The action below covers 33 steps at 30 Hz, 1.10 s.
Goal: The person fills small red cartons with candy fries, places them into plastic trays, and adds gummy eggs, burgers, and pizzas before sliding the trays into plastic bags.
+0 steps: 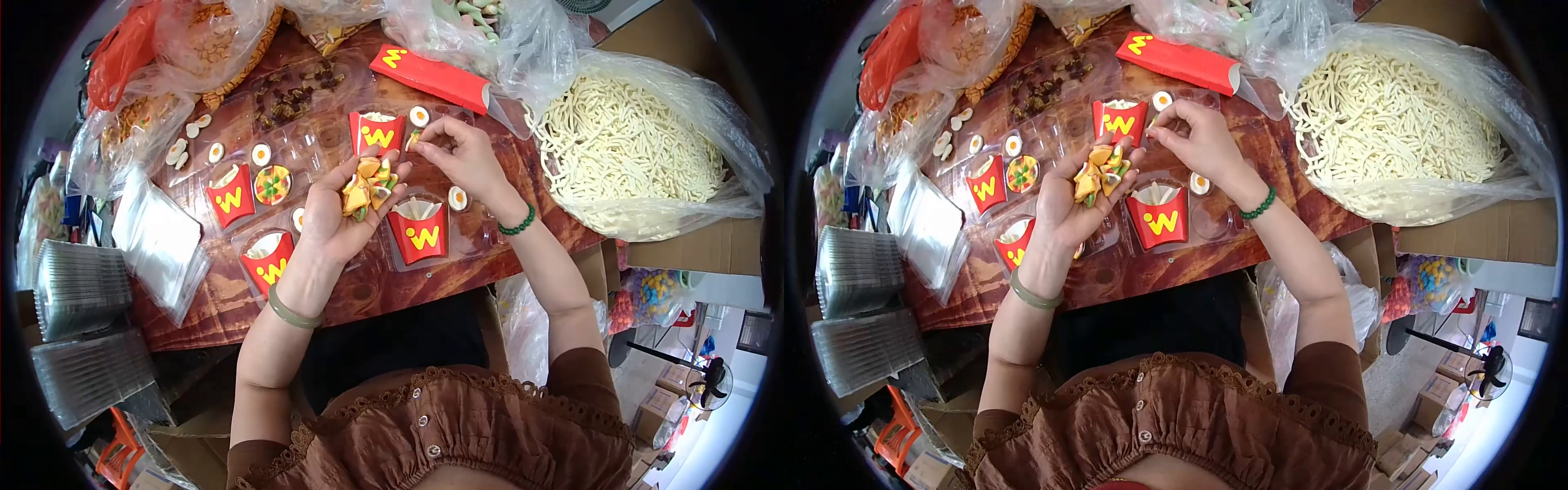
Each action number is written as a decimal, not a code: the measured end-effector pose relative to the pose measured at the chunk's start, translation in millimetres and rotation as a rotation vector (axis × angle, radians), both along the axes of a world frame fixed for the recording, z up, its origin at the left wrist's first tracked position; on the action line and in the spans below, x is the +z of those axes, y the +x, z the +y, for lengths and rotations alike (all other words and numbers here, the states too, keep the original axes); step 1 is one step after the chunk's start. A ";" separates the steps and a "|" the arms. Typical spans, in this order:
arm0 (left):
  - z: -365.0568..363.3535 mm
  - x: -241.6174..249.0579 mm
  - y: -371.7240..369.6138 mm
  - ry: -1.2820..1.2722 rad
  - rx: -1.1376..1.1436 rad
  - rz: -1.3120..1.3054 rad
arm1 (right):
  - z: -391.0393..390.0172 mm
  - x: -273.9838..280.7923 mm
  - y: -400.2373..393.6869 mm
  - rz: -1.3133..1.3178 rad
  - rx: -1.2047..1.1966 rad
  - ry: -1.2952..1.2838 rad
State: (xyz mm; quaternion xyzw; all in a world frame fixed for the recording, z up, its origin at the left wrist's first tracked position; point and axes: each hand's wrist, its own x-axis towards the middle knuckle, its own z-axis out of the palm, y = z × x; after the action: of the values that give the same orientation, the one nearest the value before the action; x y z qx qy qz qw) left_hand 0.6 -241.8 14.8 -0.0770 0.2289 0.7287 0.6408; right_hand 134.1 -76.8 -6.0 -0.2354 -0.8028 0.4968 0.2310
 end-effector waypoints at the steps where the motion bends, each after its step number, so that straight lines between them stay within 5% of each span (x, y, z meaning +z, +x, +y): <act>1: -0.5 0.0 1.3 0.021 -0.011 0.014 | -4.5 10.5 -0.1 0.000 0.003 0.000; 8: 0.9 1.3 12.4 -0.055 -0.010 0.041 | -27.7 45.2 3.8 -0.161 0.306 0.036; 12: -3.2 -3.2 6.9 -0.003 -0.032 -0.015 | -22.3 53.7 10.5 0.020 0.195 -0.442; 14: -3.1 1.0 5.2 -0.016 -0.012 -0.030 | -0.7 31.3 7.5 0.117 0.149 -0.381; 16: -3.2 -1.5 4.0 -0.032 0.000 -0.023 | 14.9 21.8 5.8 -0.111 0.075 -0.081; 20: -2.6 -0.1 2.8 -0.062 0.005 0.002 | 14.6 -0.2 -1.5 -0.282 0.141 0.109; 33: -3.7 -1.6 3.9 -0.062 0.004 -0.007 | 6.1 -11.0 -1.5 -0.176 0.053 0.182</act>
State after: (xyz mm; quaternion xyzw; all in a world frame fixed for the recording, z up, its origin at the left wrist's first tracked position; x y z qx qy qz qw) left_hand 4.5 -245.5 13.2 -0.0996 0.2491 0.7222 0.6376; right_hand 132.6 -70.7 -17.1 -0.2350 -0.8675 0.4054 0.1670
